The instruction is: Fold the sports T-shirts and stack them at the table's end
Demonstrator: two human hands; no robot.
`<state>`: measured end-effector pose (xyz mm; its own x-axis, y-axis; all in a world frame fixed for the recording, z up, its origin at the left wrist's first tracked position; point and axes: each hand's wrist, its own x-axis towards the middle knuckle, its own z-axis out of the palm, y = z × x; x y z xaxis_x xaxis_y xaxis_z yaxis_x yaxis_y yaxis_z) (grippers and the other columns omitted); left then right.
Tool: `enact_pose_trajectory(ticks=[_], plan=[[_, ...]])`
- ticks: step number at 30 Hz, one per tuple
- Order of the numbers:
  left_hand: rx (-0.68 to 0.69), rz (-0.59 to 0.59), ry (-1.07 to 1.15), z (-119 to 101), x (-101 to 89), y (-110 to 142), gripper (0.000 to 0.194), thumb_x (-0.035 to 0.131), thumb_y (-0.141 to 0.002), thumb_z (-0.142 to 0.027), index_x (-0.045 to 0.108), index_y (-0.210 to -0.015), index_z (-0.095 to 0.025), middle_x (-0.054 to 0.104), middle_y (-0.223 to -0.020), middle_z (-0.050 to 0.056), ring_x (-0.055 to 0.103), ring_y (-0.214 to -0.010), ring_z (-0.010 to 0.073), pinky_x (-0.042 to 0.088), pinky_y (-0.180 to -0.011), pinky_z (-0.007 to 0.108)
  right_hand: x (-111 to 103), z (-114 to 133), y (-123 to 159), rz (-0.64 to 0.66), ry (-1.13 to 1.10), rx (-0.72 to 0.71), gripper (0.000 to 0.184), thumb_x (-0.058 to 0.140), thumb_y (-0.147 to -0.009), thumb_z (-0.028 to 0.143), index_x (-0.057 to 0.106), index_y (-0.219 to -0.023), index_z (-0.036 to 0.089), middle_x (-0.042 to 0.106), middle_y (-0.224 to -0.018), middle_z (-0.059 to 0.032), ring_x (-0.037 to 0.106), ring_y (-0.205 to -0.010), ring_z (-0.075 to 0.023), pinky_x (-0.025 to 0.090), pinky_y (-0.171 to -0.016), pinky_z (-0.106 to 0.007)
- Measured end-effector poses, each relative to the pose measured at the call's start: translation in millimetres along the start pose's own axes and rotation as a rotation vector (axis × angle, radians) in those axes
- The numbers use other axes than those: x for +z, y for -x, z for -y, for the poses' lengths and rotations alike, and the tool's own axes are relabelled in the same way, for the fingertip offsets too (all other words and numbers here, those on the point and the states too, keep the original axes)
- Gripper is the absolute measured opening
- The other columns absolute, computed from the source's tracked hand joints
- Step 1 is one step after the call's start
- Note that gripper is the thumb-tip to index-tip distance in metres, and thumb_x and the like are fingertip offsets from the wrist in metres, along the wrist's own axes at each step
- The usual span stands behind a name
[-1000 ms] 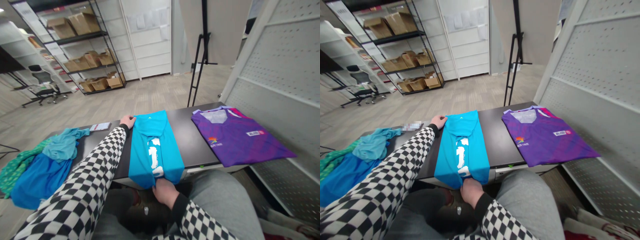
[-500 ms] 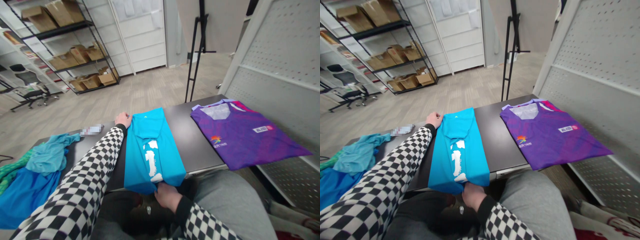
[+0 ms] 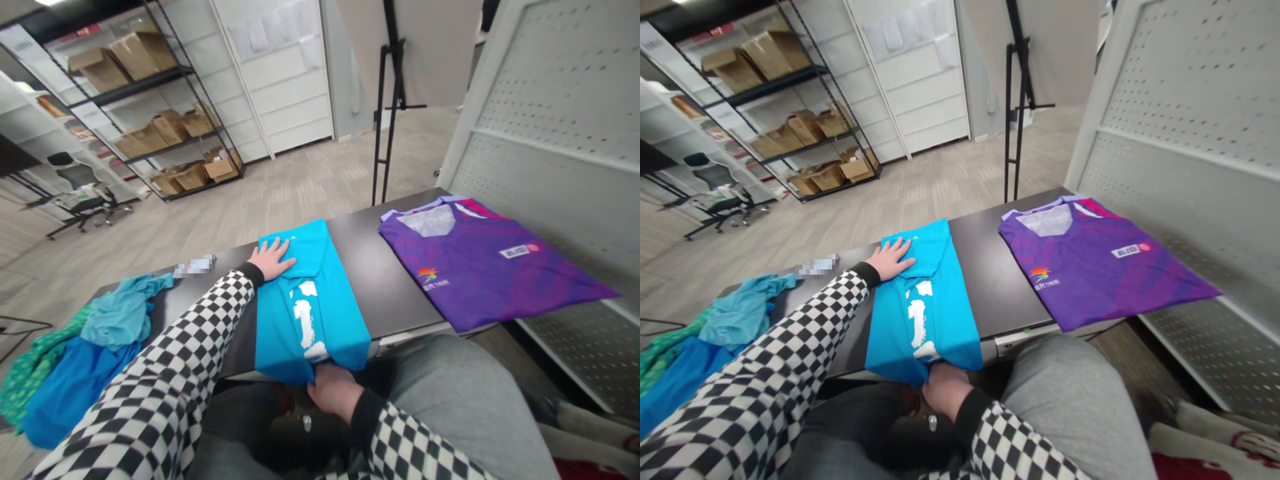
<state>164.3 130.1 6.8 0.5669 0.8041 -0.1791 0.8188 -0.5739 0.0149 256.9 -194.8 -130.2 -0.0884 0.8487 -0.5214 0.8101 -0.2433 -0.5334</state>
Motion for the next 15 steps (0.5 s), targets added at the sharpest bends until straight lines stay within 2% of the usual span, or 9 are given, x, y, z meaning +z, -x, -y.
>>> enact_pose_trajectory(ticks=[2,4,7,11,13,15], plan=[[0.018,-0.063,-0.025,-13,-6.8,0,0.09,0.04,-0.108,-0.081,0.036,-0.183,-0.031,0.023,-0.191,0.013,0.017,-0.176,0.0507,0.01,-0.139,0.074,1,1,0,-0.009,0.004,-0.009,0.044,0.057,-0.105,0.034,0.086,-0.127,0.01,0.083,-0.126,-0.0265,0.081,-0.123,-0.0419,0.065,-0.104,-0.049],[0.105,-0.111,-0.005,-29,-7.5,1,0.084,0.035,-0.112,-0.075,0.037,-0.182,-0.03,0.026,-0.191,0.012,0.016,-0.177,0.0452,0.009,-0.14,0.07,2,2,1,-0.013,0.01,-0.018,0.044,0.056,-0.105,0.033,0.087,-0.125,0.009,0.083,-0.126,-0.0275,0.081,-0.122,-0.0425,0.065,-0.103,-0.05],[0.195,-0.056,0.036,-51,0.9,5,0.083,0.034,-0.112,-0.074,0.029,-0.185,-0.034,0.018,-0.193,0.007,0.01,-0.179,0.039,0.012,-0.141,0.067,0,2,1,-0.012,0.021,-0.021,0.045,0.057,-0.104,0.036,0.088,-0.124,0.01,0.082,-0.128,-0.0287,0.081,-0.123,-0.0427,0.065,-0.104,-0.05],[0.184,0.042,0.012,-62,0.0,6,0.093,0.038,-0.107,-0.083,0.023,-0.186,-0.036,0.008,-0.193,0.006,0.003,-0.179,0.0422,0.011,-0.14,0.074,-3,4,2,0.0,0.042,-0.019,0.048,0.059,-0.105,0.04,0.086,-0.129,0.009,0.082,-0.127,-0.0282,0.08,-0.124,-0.0439,0.065,-0.104,-0.052],[0.178,0.078,0.013,-65,-9.2,3,0.097,0.045,-0.104,-0.086,0.028,-0.185,-0.036,0.012,-0.192,0.008,0.007,-0.178,0.0462,0.014,-0.138,0.077,-3,4,4,-0.005,0.05,-0.037,0.051,0.059,-0.105,0.042,0.085,-0.132,0.008,0.082,-0.129,-0.0285,0.08,-0.125,-0.0446,0.065,-0.105,-0.052],[0.189,0.029,0.035,-70,-16.5,-2,0.09,0.043,-0.107,-0.082,0.035,-0.183,-0.035,0.02,-0.191,0.008,0.014,-0.177,0.0457,0.015,-0.138,0.077,-2,4,6,-0.02,0.051,-0.059,0.052,0.057,-0.105,0.042,0.084,-0.132,0.007,0.081,-0.131,-0.029,0.079,-0.126,-0.0447,0.064,-0.107,-0.051]])
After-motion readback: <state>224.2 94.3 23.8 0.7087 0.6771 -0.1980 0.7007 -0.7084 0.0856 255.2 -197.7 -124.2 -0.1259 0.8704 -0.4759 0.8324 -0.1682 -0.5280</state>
